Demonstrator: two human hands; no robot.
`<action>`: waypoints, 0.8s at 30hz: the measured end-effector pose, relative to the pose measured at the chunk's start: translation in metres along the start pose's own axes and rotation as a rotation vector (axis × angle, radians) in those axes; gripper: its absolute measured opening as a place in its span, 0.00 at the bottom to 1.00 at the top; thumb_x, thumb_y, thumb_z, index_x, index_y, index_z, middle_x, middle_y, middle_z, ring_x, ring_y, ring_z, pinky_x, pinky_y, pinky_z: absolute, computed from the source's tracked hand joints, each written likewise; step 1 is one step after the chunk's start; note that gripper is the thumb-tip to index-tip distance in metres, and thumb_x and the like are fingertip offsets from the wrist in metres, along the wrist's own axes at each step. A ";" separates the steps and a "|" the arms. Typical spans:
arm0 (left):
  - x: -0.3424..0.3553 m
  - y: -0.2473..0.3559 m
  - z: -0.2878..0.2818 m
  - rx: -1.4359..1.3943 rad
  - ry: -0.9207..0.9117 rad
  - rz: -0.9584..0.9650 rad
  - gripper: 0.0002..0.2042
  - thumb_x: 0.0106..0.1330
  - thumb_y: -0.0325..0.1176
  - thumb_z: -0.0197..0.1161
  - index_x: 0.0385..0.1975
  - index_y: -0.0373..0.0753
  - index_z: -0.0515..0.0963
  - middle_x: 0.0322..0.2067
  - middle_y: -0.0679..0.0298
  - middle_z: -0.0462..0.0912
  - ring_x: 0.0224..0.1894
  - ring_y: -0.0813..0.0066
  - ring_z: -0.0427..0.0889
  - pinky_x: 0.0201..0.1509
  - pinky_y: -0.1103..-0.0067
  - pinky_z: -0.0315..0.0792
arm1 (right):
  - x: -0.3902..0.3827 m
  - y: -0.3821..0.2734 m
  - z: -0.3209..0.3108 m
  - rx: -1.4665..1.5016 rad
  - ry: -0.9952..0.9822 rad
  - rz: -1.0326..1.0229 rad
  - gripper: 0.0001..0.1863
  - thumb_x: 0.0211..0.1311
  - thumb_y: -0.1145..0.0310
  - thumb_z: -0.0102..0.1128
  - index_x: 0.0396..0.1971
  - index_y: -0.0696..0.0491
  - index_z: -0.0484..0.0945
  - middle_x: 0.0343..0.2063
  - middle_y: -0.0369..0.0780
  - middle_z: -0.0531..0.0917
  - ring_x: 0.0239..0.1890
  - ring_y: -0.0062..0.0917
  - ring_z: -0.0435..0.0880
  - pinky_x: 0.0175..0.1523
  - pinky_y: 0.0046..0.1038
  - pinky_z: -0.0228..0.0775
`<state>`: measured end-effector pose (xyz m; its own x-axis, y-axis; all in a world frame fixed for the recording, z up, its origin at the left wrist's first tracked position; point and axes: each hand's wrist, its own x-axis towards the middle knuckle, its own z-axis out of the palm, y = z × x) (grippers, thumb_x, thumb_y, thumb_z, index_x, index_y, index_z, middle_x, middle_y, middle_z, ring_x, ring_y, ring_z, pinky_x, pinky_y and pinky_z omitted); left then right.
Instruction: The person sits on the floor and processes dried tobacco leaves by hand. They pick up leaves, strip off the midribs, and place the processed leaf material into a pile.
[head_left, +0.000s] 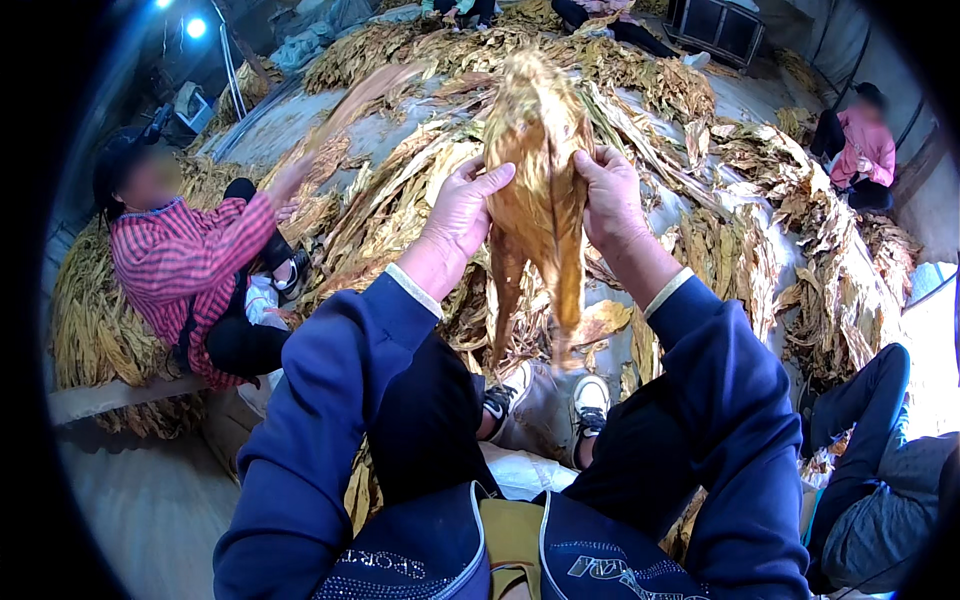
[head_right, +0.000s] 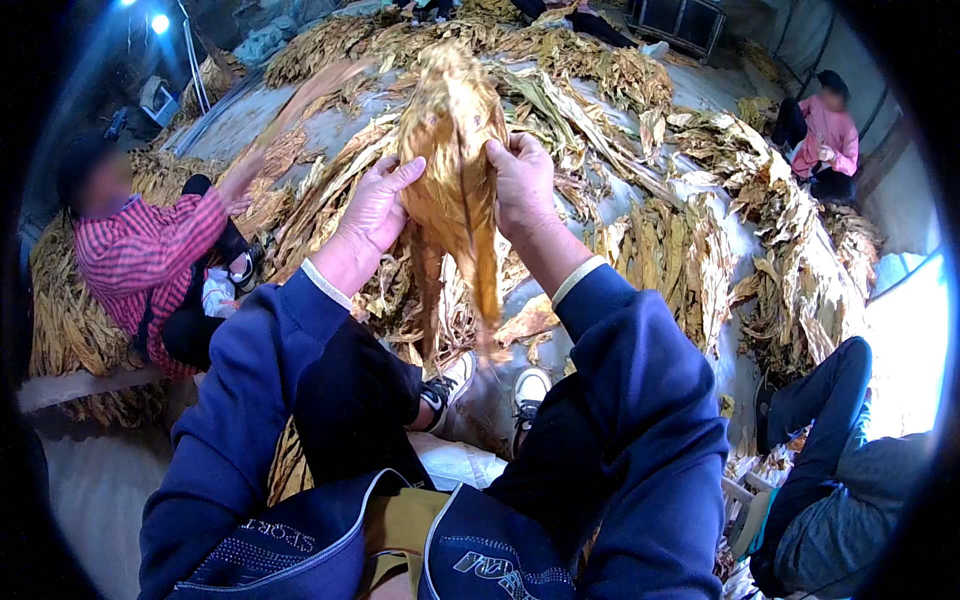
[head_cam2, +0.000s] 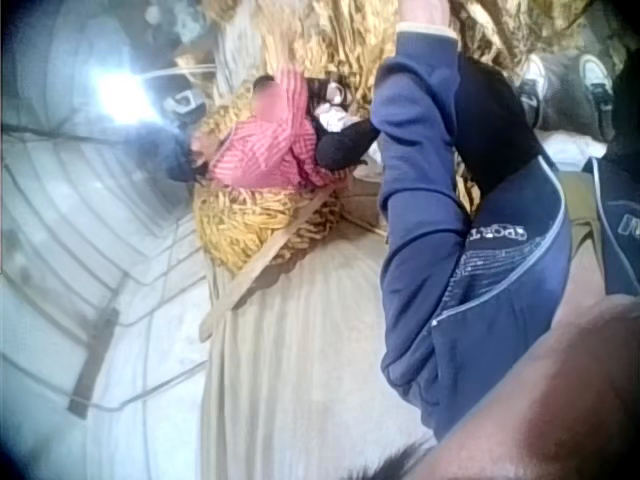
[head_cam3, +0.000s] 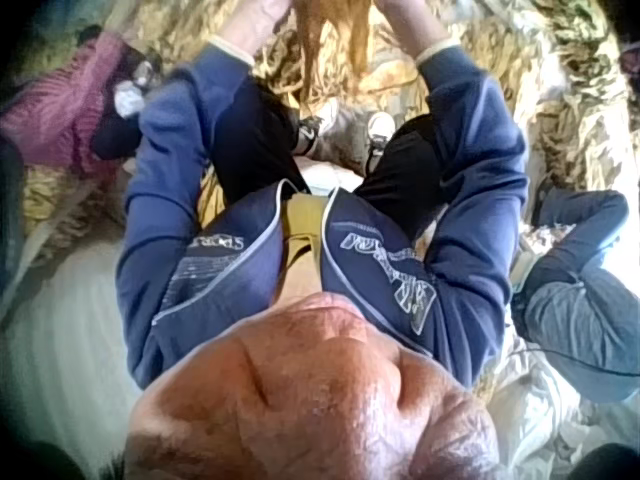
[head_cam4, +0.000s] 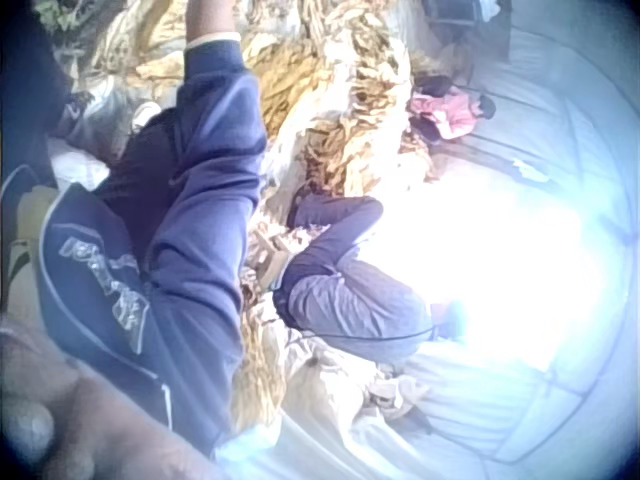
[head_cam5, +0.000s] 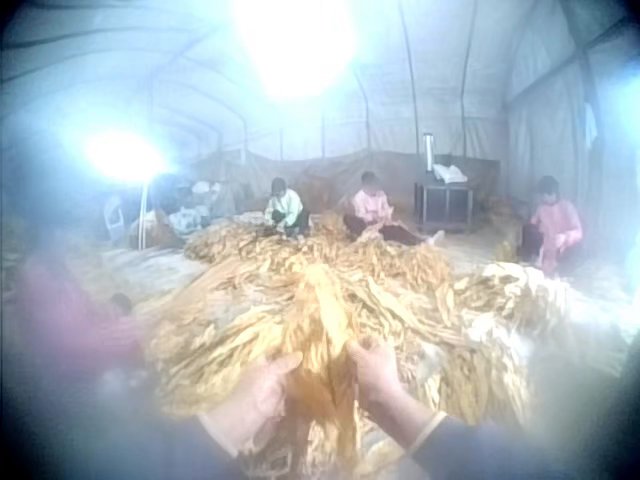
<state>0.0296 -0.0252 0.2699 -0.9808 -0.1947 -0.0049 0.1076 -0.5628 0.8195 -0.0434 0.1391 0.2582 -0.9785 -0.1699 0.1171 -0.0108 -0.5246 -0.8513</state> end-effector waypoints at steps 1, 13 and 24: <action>0.000 -0.001 0.003 -0.013 -0.023 -0.009 0.21 0.57 0.25 0.70 0.50 0.33 0.71 0.43 0.59 0.80 0.46 0.67 0.80 0.54 0.72 0.74 | -0.001 0.001 0.000 -0.042 0.036 0.005 0.06 0.63 0.77 0.57 0.38 0.60 0.75 0.32 0.36 0.79 0.31 0.18 0.75 0.39 0.21 0.70; 0.004 0.001 -0.006 -0.096 -0.002 0.061 0.16 0.63 0.18 0.58 0.51 0.35 0.74 0.46 0.57 0.82 0.47 0.61 0.82 0.54 0.66 0.76 | -0.018 0.011 -0.009 -0.351 -0.092 0.128 0.25 0.60 0.54 0.64 0.46 0.59 0.73 0.40 0.41 0.79 0.40 0.24 0.77 0.45 0.29 0.71; 0.004 0.015 -0.015 -0.151 0.021 0.084 0.15 0.67 0.26 0.58 0.53 0.37 0.73 0.48 0.59 0.81 0.49 0.63 0.81 0.55 0.65 0.76 | -0.045 0.036 -0.045 -0.318 -0.695 0.671 0.17 0.56 0.66 0.69 0.44 0.55 0.78 0.35 0.35 0.83 0.37 0.22 0.83 0.46 0.29 0.75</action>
<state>0.0301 -0.0465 0.2730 -0.9639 -0.2621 0.0463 0.2137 -0.6581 0.7220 -0.0092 0.1657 0.1994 -0.4676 -0.8480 -0.2494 0.3432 0.0858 -0.9353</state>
